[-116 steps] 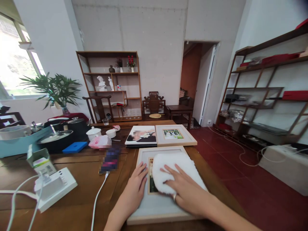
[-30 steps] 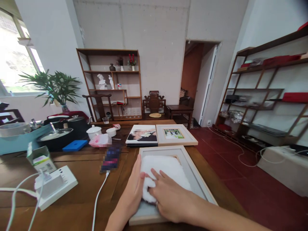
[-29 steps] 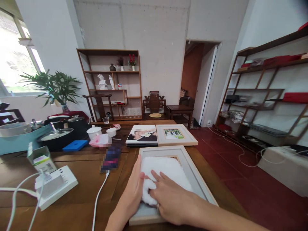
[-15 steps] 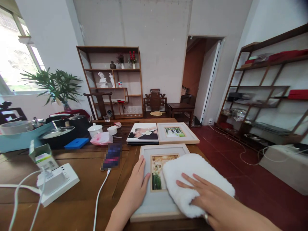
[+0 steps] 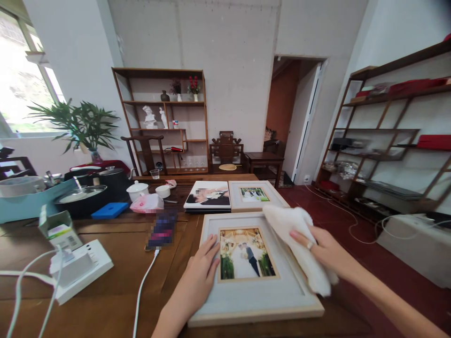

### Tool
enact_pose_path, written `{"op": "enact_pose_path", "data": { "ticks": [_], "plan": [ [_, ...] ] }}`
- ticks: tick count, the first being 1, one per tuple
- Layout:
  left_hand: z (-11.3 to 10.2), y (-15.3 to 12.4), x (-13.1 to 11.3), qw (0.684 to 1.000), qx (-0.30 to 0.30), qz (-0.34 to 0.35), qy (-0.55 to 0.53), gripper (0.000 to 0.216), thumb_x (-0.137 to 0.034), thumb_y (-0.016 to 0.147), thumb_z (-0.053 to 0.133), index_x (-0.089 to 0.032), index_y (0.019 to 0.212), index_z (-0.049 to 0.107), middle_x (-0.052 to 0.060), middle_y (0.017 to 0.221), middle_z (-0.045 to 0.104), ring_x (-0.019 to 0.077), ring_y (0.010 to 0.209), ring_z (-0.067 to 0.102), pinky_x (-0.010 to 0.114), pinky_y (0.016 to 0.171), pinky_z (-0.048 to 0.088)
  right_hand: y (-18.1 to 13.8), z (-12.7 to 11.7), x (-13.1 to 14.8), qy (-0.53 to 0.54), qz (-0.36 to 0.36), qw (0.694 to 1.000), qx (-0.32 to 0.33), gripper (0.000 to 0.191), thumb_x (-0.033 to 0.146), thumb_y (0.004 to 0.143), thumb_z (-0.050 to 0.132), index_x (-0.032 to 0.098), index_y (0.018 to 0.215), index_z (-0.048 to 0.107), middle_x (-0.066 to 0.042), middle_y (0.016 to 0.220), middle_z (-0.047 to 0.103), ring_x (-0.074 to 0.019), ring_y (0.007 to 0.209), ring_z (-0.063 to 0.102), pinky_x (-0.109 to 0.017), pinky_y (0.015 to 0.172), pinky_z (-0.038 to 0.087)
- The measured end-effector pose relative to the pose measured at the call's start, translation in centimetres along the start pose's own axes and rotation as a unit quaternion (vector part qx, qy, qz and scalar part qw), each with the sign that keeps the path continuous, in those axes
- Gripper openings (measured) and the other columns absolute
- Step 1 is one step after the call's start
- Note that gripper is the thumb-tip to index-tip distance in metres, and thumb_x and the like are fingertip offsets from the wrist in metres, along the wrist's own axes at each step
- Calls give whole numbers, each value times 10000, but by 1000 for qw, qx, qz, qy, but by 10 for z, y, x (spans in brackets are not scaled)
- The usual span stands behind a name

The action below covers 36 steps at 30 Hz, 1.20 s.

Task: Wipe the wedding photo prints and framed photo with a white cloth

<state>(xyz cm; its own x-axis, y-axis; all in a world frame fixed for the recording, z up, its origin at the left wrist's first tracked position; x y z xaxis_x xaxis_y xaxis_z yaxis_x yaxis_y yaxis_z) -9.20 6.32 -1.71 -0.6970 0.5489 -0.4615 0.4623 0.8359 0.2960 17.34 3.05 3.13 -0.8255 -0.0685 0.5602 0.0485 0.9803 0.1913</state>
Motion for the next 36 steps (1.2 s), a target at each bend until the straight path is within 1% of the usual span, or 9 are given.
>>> {"op": "enact_pose_path", "data": {
  "ticks": [3,6,10,13,16,19,22,32,36],
  "plan": [
    [1,0,3,1000,7,-10,9,404,-256,877,345,-183,1263,436,89,1378,360,220,1278,300,425,1028,290,34,-19,8,-15,-22,992,-124,364,307,743,513,69,1017,544,-139,963,639,-261,826,608,-343,716,488],
    [2,0,4,1000,15,-19,12,412,-262,878,340,-167,1269,428,93,1383,350,219,1281,294,427,1028,290,57,-14,38,-95,-95,978,-159,286,132,693,497,48,960,556,-163,897,644,-274,806,609,-376,715,481],
    [3,1,5,1000,18,-22,11,414,-257,876,348,-168,1273,423,90,1381,355,216,1280,297,419,1031,286,72,25,94,-136,-227,957,-118,405,-39,659,404,129,984,577,-133,1252,483,-248,1177,406,-383,948,350],
    [3,2,5,1000,16,-20,8,410,-256,874,356,-166,1267,431,94,1375,363,224,1276,303,421,1027,292,66,76,139,-202,-380,902,-44,370,-26,728,413,140,1014,579,-113,1400,282,-253,1296,182,-440,1031,217],
    [-1,3,-1,1000,9,-2,-2,406,-240,873,362,-194,1272,422,84,1362,384,222,1265,326,411,1015,314,59,123,154,-243,-447,859,53,276,76,802,452,135,1041,578,-130,1364,348,-270,1275,238,-459,1012,247],
    [-4,4,-6,1000,4,18,-13,416,-216,872,362,-228,1286,398,65,1367,378,209,1260,334,389,1011,325,54,140,151,-251,-462,846,90,284,69,802,455,141,1049,576,-126,1314,424,-249,1251,298,-425,997,279],
    [-2,3,-2,1000,10,10,-11,420,-225,871,369,-210,1289,398,68,1379,360,213,1270,316,399,1021,309,50,133,138,-253,-452,850,97,314,31,768,464,146,1036,580,-141,1284,455,-230,1238,326,-404,988,289],
    [2,2,3,999,29,-21,9,419,-254,877,346,-181,1285,408,80,1381,357,206,1279,300,411,1036,282,44,73,52,-284,-340,889,114,407,-52,597,424,167,882,616,-131,1255,483,-218,1200,378,-380,963,293],
    [1,1,3,1000,20,-20,2,411,-258,873,355,-192,1273,423,72,1376,367,209,1274,309,415,1033,289,54,34,25,-312,-241,917,60,411,-55,570,381,162,843,599,-113,989,614,-220,939,562,-318,784,411]
  ]
}}
Point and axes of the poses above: each hand's wrist, its own y-axis towards the middle knuckle, its own z-axis out of the palm, x = y × z, the point moved 9 cm from there along y, towards the middle knuckle
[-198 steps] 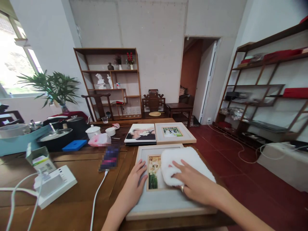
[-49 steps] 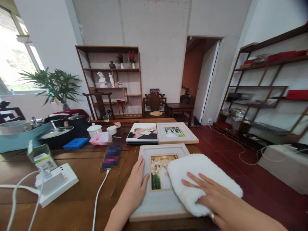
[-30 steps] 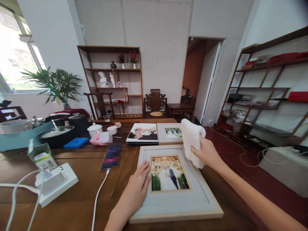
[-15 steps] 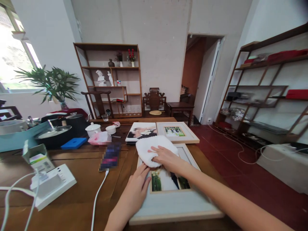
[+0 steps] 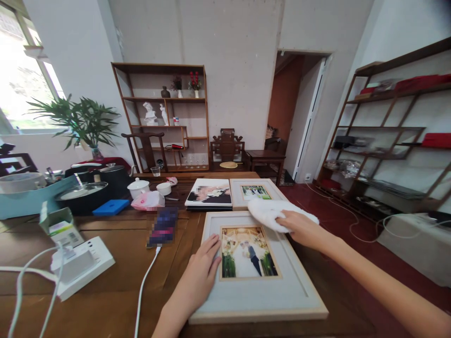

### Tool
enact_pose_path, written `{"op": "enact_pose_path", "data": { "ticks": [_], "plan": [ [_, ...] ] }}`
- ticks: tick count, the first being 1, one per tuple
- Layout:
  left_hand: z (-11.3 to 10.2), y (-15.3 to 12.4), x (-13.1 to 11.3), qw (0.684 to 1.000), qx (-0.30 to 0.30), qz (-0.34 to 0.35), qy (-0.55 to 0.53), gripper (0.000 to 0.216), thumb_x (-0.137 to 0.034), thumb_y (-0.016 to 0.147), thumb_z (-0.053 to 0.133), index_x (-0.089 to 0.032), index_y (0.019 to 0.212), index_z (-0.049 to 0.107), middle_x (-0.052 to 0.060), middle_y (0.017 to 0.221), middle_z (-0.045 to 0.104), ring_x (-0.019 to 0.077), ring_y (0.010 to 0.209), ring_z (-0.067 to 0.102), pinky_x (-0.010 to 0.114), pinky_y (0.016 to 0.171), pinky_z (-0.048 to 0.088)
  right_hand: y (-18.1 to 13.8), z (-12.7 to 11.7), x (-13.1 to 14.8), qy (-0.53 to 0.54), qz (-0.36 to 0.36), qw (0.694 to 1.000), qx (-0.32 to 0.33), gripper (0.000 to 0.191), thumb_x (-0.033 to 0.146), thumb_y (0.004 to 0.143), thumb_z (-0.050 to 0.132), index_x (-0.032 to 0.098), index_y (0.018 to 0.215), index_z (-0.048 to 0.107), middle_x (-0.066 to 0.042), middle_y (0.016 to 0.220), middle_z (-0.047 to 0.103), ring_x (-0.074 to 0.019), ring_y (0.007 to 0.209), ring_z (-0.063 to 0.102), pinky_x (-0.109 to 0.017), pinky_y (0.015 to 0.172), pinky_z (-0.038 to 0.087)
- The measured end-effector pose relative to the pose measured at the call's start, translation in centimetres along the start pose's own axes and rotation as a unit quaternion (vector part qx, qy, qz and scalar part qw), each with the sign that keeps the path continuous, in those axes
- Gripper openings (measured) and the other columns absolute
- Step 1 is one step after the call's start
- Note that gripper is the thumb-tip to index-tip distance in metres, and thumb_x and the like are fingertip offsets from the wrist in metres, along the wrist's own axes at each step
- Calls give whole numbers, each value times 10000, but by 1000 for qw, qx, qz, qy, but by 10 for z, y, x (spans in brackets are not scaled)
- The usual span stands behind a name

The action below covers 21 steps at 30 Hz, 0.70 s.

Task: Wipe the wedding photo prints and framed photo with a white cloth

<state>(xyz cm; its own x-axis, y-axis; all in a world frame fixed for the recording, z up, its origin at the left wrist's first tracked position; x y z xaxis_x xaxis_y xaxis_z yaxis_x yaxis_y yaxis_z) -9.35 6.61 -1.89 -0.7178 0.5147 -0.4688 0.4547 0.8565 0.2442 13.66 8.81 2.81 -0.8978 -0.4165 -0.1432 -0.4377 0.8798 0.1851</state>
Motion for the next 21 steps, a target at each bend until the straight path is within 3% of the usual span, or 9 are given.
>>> {"op": "enact_pose_path", "data": {
  "ticks": [2,4,9,13,17,21],
  "plan": [
    [1,0,1,1000,-3,2,0,409,-258,872,356,-190,1270,427,74,1374,370,209,1272,313,417,1033,288,-2,-10,-14,-11,52,998,-27,415,-50,592,356,126,891,582,-141,922,613,-241,877,577,-327,726,422],
    [2,0,2,1000,-6,4,0,406,-256,870,359,-184,1262,437,79,1367,380,210,1270,318,416,1033,290,-1,-14,-15,-15,75,996,-47,413,-37,623,344,104,938,570,-175,1003,588,-258,937,557,-348,759,413],
    [-1,1,2,1000,-16,6,-5,405,-258,867,363,-175,1255,443,84,1361,389,214,1265,326,422,1027,301,15,7,30,9,13,999,-40,448,7,588,418,169,966,598,-105,1318,415,-249,1225,334,-381,980,265],
    [0,2,2,1000,-13,6,-6,398,-255,864,369,-178,1245,453,83,1358,394,214,1261,334,421,1031,295,19,17,50,26,6,999,-33,484,32,593,417,147,1035,579,-143,1307,423,-259,1272,243,-497,1027,95],
    [1,3,2,1000,-16,8,-7,388,-238,864,364,-179,1236,458,88,1351,403,215,1252,348,426,1027,298,3,6,64,58,-19,998,-10,469,28,600,401,145,1018,578,-142,1211,510,-237,1222,325,-450,1026,147],
    [1,3,1,1000,-23,17,-8,385,-231,863,364,-172,1231,463,96,1346,409,215,1253,346,422,1025,303,-27,-13,82,107,-18,994,33,431,46,618,385,171,981,583,-109,1038,572,-234,1011,486,-365,908,332]
  ]
}}
Point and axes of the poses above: each hand's wrist, its own y-axis towards the middle knuckle, its own z-axis out of the palm, x = y × z, the point moved 9 cm from there along y, towards the middle knuckle
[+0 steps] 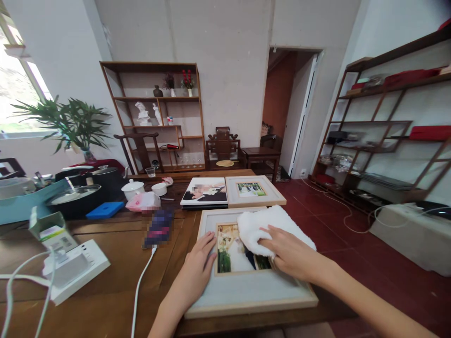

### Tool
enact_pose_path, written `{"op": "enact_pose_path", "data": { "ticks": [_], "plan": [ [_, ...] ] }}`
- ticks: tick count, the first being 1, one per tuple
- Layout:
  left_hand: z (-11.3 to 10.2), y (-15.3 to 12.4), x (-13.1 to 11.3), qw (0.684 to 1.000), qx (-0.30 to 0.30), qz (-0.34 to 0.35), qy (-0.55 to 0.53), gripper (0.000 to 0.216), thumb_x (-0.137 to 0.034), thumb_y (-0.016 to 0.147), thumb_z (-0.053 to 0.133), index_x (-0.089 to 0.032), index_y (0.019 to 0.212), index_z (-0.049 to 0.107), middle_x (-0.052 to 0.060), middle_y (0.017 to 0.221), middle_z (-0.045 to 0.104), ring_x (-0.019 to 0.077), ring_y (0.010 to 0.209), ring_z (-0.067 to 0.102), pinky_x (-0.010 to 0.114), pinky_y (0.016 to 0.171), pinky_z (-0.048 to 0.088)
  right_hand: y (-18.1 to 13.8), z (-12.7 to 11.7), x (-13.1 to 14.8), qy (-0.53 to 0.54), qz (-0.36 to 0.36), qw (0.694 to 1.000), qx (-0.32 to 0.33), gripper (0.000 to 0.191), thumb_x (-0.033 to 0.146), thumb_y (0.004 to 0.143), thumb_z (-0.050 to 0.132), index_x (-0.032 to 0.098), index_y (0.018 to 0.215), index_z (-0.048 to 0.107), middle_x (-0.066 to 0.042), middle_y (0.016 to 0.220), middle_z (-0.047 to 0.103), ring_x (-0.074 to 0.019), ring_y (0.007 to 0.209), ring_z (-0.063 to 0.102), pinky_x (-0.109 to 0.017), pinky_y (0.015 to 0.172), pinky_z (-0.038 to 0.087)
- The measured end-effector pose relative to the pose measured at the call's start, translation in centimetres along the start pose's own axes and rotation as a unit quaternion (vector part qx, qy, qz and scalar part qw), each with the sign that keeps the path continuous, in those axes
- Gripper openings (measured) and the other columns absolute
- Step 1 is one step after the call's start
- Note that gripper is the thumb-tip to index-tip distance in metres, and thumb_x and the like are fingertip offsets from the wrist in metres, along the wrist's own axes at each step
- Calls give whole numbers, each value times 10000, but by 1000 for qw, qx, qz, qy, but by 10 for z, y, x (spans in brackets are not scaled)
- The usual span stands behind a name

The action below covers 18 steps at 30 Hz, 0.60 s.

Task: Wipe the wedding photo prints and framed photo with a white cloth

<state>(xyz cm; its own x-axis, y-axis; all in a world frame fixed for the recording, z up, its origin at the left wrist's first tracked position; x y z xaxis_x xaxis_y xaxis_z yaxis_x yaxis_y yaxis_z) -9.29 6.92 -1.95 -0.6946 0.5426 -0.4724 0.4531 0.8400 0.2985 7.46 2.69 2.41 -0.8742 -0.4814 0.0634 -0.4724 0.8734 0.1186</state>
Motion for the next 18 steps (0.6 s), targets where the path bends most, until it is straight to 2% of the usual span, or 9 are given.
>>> {"op": "enact_pose_path", "data": {
  "ticks": [2,4,8,12,15,18],
  "plan": [
    [0,0,0,1000,-3,3,-3,383,-231,863,364,-181,1230,464,92,1341,416,212,1252,350,416,1024,306,-15,-1,10,27,17,999,36,419,61,617,383,185,964,582,-89,941,578,-228,897,518,-334,815,384],
    [0,-1,0,1000,-7,3,-7,380,-232,862,369,-187,1227,468,88,1339,420,212,1249,355,413,1024,308,-27,-1,19,56,24,996,59,429,59,605,380,202,958,579,-73,920,573,-220,874,521,-317,792,388],
    [-1,-1,-1,1000,-8,0,-12,374,-231,858,385,-182,1216,479,86,1339,418,212,1251,350,404,1028,301,-31,4,20,74,35,996,37,429,67,629,407,217,995,571,-81,1131,522,-237,1053,459,-326,897,335],
    [-4,-1,-4,1000,8,-9,-16,368,-228,851,403,-171,1204,489,95,1337,418,217,1253,345,411,1025,302,-7,7,-1,37,58,997,-28,339,120,732,430,172,1044,552,-132,1239,459,-257,1195,345,-348,961,289],
    [-5,0,-5,1000,15,-14,-17,371,-230,850,406,-160,1206,486,105,1338,415,226,1255,341,425,1021,305,20,7,-22,-7,83,995,-59,404,70,704,440,129,1095,523,-168,1268,428,-275,1252,262,-401,995,239],
    [-5,0,-5,1000,12,-8,-17,364,-230,851,405,-171,1200,492,100,1338,417,223,1254,345,422,1024,302,44,12,-35,-39,88,994,-53,502,26,660,439,121,1150,493,-170,1265,441,-281,1268,227,-453,1004,197]
  ]
}}
Point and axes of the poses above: each hand's wrist, its own y-axis towards the middle knuckle, its own z-axis out of the palm, x = y × z, the point moved 9 cm from there along y, towards the middle knuckle
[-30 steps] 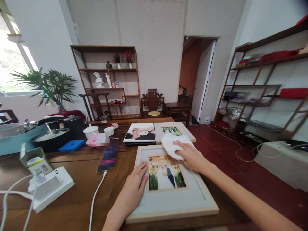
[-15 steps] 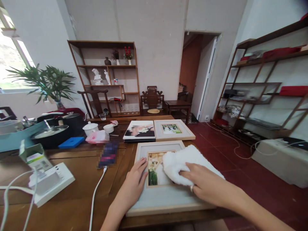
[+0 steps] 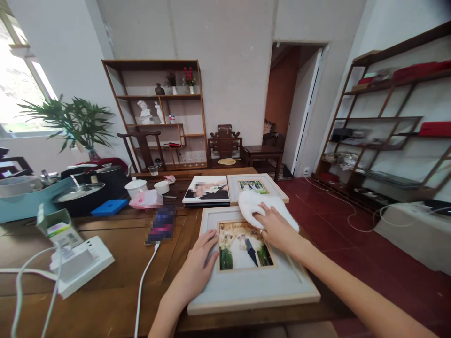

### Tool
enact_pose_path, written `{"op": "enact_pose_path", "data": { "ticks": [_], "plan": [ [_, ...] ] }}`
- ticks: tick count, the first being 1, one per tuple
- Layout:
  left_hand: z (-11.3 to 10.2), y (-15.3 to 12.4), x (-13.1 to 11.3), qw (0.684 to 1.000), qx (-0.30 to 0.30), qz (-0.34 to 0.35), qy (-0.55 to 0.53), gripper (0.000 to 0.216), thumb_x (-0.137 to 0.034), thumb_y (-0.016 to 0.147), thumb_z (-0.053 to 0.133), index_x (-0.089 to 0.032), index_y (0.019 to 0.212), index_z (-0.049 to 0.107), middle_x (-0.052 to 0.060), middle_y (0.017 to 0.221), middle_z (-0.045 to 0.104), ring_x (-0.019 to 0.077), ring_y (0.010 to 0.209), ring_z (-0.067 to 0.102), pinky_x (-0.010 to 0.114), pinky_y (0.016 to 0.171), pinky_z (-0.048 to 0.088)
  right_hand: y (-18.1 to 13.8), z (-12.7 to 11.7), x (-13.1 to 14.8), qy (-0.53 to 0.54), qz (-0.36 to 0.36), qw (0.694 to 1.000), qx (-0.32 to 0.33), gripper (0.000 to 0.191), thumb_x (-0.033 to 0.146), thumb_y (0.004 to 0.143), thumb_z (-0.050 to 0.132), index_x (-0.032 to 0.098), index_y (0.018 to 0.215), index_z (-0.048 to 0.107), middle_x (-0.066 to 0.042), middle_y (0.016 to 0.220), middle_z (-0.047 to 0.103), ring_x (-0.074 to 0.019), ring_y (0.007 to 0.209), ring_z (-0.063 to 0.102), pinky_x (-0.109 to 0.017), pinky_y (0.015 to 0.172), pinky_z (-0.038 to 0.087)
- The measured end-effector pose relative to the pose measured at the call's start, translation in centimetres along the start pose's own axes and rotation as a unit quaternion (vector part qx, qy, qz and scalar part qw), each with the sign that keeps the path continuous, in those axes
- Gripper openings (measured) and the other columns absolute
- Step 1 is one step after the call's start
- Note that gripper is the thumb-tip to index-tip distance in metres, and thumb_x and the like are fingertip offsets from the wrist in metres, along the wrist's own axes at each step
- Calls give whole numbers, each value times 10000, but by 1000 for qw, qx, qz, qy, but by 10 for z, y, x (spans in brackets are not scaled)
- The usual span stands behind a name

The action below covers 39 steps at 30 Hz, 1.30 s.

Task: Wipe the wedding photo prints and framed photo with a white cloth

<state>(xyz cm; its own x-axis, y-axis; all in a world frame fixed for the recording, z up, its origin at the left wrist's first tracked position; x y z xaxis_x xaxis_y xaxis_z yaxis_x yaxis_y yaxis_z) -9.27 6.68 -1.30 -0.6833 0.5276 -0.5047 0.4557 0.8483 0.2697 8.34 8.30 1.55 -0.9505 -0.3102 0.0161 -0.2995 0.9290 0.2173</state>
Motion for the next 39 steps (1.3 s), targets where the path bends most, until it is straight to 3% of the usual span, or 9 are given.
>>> {"op": "enact_pose_path", "data": {
  "ticks": [5,10,16,19,27,30,33,36,39],
  "plan": [
    [-1,0,-1,1000,-14,14,5,350,-232,849,408,-182,1182,508,87,1330,431,207,1248,358,395,1038,291,1,6,6,-9,-40,999,9,482,28,651,445,129,1115,531,-161,1218,490,-267,1234,295,-429,1012,192],
    [-2,0,-2,999,-21,25,-2,345,-223,842,419,-184,1169,522,79,1306,465,207,1234,381,401,1040,292,-39,-5,28,-13,-82,996,34,468,15,623,426,145,1051,564,-152,1158,532,-273,1178,363,-437,985,246],
    [-1,0,-1,999,-32,29,-2,336,-217,846,408,-179,1158,526,80,1293,479,203,1225,394,398,1037,298,-89,-19,57,21,-61,989,132,455,31,608,431,209,994,595,-117,1088,579,-282,1013,501,-392,854,387],
    [1,-1,1,1000,-23,9,0,353,-224,858,383,-159,1183,504,93,1326,437,209,1242,366,410,1036,292,-98,-15,65,25,-49,985,163,447,52,592,461,199,989,603,-137,1079,588,-312,1037,492,-420,869,384],
    [1,0,-1,1000,-2,4,9,361,-232,860,380,-180,1195,506,91,1334,427,217,1254,346,412,1021,307,-50,0,21,18,-5,998,53,555,46,617,433,164,1153,515,-130,1343,378,-272,1274,242,-431,1025,220],
    [1,1,-1,1000,1,5,9,360,-232,859,382,-177,1190,513,92,1330,432,218,1253,347,412,1019,312,-21,4,7,4,-25,999,28,570,30,609,423,168,1155,512,-109,1393,300,-262,1299,167,-468,1034,157],
    [2,1,1,1000,6,-6,12,369,-229,858,378,-149,1193,510,108,1334,422,221,1254,345,409,1019,313,-3,8,8,0,-63,997,40,560,9,589,417,153,1116,540,-126,1373,334,-247,1302,162,-486,1036,97],
    [3,1,2,1000,1,-8,11,369,-219,859,371,-136,1191,509,114,1332,422,219,1253,346,409,1019,315,-6,5,16,2,-75,996,51,533,-4,602,402,120,1100,547,-173,1313,410,-252,1281,228,-477,1029,140],
    [3,1,2,1000,-11,-2,2,358,-216,857,378,-150,1178,519,110,1326,432,221,1249,353,418,1011,324,-31,-2,31,13,-78,994,81,523,-27,613,376,108,1085,553,-193,1280,440,-264,1246,306,-436,1019,216]
  ]
}}
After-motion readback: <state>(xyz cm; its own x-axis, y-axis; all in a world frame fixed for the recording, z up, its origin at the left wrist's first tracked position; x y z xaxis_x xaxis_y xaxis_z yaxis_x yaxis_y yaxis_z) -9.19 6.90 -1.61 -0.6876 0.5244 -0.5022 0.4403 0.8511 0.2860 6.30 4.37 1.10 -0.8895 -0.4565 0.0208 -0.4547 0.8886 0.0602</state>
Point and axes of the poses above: each hand's wrist, its own y-axis towards the middle knuckle, its own z-axis out of the palm, x = y × z, the point moved 9 cm from there along y, towards the middle knuckle
